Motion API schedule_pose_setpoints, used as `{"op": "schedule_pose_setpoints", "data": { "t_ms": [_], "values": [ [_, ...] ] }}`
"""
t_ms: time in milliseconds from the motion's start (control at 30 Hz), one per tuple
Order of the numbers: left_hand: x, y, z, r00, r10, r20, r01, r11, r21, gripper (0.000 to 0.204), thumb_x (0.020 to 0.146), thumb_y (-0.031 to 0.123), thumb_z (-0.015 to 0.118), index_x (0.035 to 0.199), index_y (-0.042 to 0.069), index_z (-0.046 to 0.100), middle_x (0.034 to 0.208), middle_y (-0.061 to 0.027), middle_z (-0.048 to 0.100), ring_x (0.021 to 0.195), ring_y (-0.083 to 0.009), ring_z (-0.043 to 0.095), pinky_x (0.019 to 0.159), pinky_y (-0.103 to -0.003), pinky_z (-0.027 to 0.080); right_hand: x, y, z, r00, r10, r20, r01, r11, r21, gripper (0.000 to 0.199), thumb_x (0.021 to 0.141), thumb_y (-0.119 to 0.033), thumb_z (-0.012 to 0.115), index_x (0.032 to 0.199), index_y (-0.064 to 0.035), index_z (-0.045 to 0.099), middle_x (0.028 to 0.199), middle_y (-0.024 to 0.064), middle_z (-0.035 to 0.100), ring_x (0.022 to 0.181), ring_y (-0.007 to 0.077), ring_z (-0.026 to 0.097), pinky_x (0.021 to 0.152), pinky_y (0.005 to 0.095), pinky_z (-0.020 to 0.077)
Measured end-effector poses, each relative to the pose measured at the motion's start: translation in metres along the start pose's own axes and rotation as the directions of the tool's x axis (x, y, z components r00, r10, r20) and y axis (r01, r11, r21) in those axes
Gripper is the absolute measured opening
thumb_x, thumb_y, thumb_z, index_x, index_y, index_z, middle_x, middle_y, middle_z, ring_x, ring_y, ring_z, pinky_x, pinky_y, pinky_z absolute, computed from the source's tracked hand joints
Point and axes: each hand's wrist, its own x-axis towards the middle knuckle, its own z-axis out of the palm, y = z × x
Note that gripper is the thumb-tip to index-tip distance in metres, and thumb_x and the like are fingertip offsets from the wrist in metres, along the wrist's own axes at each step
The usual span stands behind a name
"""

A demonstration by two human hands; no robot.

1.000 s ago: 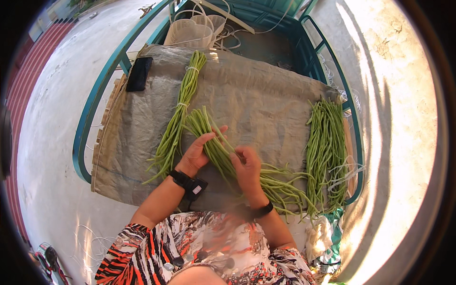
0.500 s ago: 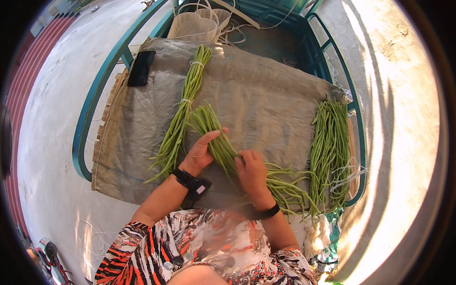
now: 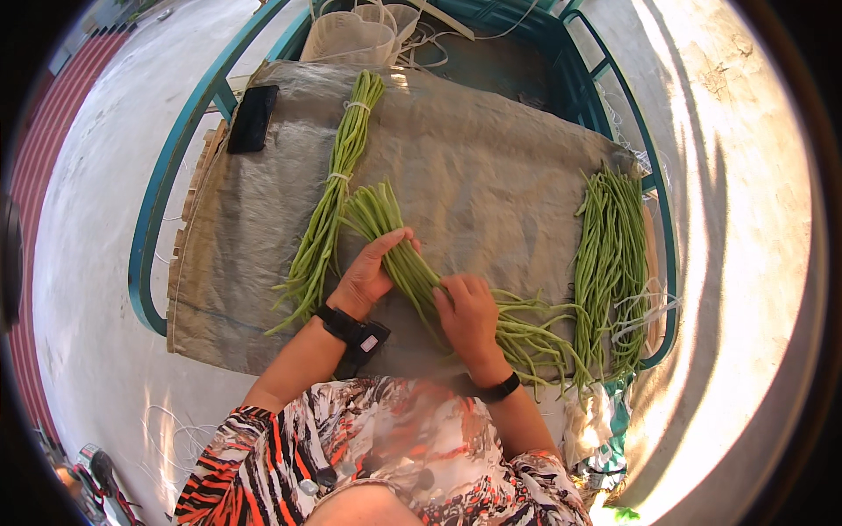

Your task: The person gathers long green beans into bundles by hand and secures each bundle with a white tie. The finished bundles are placed on a tarp inside the bed of a vehicle.

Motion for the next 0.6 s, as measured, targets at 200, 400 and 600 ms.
{"op": "schedule_pose_setpoints", "data": {
  "t_ms": [200, 400, 600],
  "values": [
    [0.004, -0.001, 0.008, 0.997, 0.050, 0.052, -0.052, 0.998, 0.040, 0.013, 0.083, 0.016, 0.067, 0.088, 0.008, 0.058, 0.082, -0.0021, 0.060, 0.081, -0.0168, 0.059, 0.074, -0.032, 0.050, -0.004, 0.006, -0.003, 1.000, -0.002, 0.010, 0.002, 1.000, -0.024, 0.013, 0.077, -0.009, 0.065, 0.089, -0.0056, 0.060, 0.083, 0.0115, 0.058, 0.079, 0.0318, 0.054, 0.068, 0.0387, 0.0441],
    [-0.002, 0.000, 0.022, 0.995, 0.091, -0.028, -0.090, 0.996, 0.017, 0.013, 0.082, 0.015, 0.067, 0.088, 0.010, 0.057, 0.078, -0.0009, 0.057, 0.078, -0.0160, 0.058, 0.078, -0.032, 0.049, -0.015, 0.014, -0.012, 0.996, 0.081, 0.035, -0.080, 0.996, -0.027, 0.015, 0.076, -0.012, 0.066, 0.088, -0.0058, 0.060, 0.085, 0.0108, 0.059, 0.082, 0.0313, 0.056, 0.068, 0.0396, 0.0455],
    [0.006, -0.007, 0.014, 0.995, 0.086, 0.059, -0.085, 0.996, -0.023, 0.013, 0.084, 0.016, 0.066, 0.082, 0.011, 0.054, 0.072, 0.0009, 0.054, 0.074, -0.0148, 0.055, 0.085, -0.034, 0.046, -0.042, 0.045, -0.039, 1.000, -0.012, -0.029, 0.009, 0.995, -0.101, 0.015, 0.077, -0.015, 0.066, 0.089, -0.0056, 0.061, 0.083, 0.0110, 0.060, 0.078, 0.0311, 0.057, 0.069, 0.0397, 0.0462]
  ]
}}
